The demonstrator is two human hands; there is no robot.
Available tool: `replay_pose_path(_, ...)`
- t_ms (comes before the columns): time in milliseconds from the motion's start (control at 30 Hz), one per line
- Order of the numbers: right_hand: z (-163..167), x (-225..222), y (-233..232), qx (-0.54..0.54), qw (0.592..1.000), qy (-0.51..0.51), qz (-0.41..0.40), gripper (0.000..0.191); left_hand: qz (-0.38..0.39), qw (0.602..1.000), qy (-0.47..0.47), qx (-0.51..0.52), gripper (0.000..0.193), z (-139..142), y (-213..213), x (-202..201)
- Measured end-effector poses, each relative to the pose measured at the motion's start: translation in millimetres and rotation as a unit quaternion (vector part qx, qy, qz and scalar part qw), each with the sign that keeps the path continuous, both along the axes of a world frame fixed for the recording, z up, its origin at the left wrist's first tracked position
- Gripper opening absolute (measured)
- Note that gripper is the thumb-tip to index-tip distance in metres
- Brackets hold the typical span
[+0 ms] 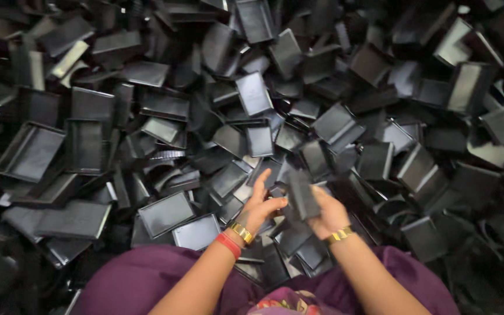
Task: The person sits on the floor and repeatedly picks up two types of black plastic components from a large pile. They align and press the parts together by hand, then place the assembled units back into the pile. The process continues with many identical parts.
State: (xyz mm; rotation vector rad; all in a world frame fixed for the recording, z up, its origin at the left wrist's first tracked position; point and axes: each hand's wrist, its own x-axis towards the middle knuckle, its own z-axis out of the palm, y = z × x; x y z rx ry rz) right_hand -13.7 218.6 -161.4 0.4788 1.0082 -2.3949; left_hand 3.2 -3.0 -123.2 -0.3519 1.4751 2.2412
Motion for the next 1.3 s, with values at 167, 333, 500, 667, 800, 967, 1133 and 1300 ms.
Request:
replay_pose_path(167,7.9,20.0,-36.3,0.389,0.897,0.2,0.063,0.053,-0.037,0.996,-0.049,0.07,0.088,-5.7,9.6,16.1)
replay_pose_path(333,15.5,10.8,-26.6,0.194,0.954,0.129,0.19,0.057,0.003,0.997,0.016,0.078,0.082,-24.0,3.3,14.1)
replay_pose_path(500,15.2,8.3,-26.4,0.143,0.985,0.068,0.072,0.055,0.053,0.979,0.006,0.199,0.083,-29.8,-11.5,5.4)
replay_pose_path(667,6.8,12.5,-38.7,0.28,0.944,0.158,0.079,0.055,0.059,0.992,-0.01,0.109,0.079,-20.7,-6.7,4.6)
replay_pose_path(800,2.3,17.0,-43.0,0.263,0.943,0.181,0.091,0.054,0.077,0.994,-0.048,0.056,0.084,-15.1,-3.2,7.1)
replay_pose_path(967,3.5,22.9,-49.2,0.268,0.929,0.236,0.097,0.055,0.132,0.987,-0.054,0.068,0.092,-10.6,-1.9,9.8)
replay_pose_path(1133,13.8,22.9,-56.3,0.21,0.977,0.02,-0.015,0.054,0.153,0.98,-0.05,0.115,0.089,-3.0,-0.1,9.5)
replay_pose_path(1300,32.0,24.1,-57.3,0.245,0.951,0.176,0.065,0.061,0.143,0.986,-0.026,0.086,0.086,-8.5,-0.9,8.0)
